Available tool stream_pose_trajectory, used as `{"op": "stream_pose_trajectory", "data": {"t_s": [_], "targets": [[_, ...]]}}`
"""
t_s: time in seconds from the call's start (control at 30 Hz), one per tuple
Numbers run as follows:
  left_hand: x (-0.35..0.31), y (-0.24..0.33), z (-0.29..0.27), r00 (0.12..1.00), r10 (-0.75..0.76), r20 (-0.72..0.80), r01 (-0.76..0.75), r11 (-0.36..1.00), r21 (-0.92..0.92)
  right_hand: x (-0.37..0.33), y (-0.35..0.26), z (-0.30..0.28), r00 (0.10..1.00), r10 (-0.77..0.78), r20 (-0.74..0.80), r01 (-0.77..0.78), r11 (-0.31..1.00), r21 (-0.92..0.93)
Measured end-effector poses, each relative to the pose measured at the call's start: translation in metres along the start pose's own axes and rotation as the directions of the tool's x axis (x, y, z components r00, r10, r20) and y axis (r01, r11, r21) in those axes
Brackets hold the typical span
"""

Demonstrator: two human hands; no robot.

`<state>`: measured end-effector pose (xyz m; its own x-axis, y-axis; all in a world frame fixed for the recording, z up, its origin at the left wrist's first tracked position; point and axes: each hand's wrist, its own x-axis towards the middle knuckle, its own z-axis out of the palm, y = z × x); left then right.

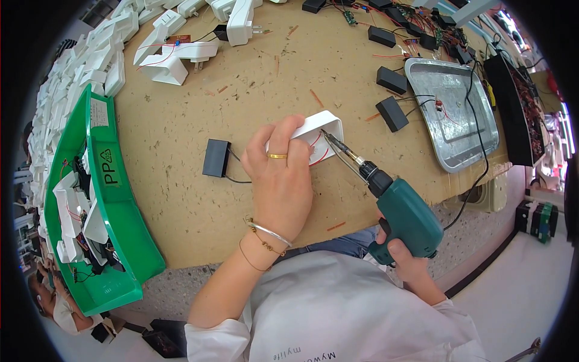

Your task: The recorder uses a handheld power drill to process or assemble small white plastic components at a factory workstation.

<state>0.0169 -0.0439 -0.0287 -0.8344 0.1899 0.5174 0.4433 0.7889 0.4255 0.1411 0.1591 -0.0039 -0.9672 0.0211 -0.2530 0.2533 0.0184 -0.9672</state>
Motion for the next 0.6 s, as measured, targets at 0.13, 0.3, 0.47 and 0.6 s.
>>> {"op": "stream_pose_trajectory", "data": {"t_s": [0.13, 0.3, 0.47, 0.6], "targets": [[0.0, 0.0001, -0.0018, 1.0, -0.005, 0.014, 0.005, 1.0, 0.003, -0.0003, -0.001, 0.0004, 1.0, -0.004, -0.002, 0.004, 0.999, -0.046], [-0.0003, 0.0005, -0.0011, 1.0, -0.009, 0.021, 0.009, 1.0, -0.003, 0.0004, 0.0002, -0.0002, 1.0, -0.011, 0.001, 0.011, 0.995, -0.1], [0.0002, 0.0008, -0.0013, 1.0, -0.01, 0.022, 0.01, 1.0, -0.003, 0.0014, -0.0008, 0.0008, 1.0, -0.009, -0.013, 0.009, 1.0, -0.028], [-0.0009, -0.0006, -0.0007, 1.0, -0.004, 0.02, 0.004, 1.0, -0.01, 0.002, -0.0027, 0.0014, 1.0, -0.004, -0.01, 0.004, 1.0, -0.006]]}}
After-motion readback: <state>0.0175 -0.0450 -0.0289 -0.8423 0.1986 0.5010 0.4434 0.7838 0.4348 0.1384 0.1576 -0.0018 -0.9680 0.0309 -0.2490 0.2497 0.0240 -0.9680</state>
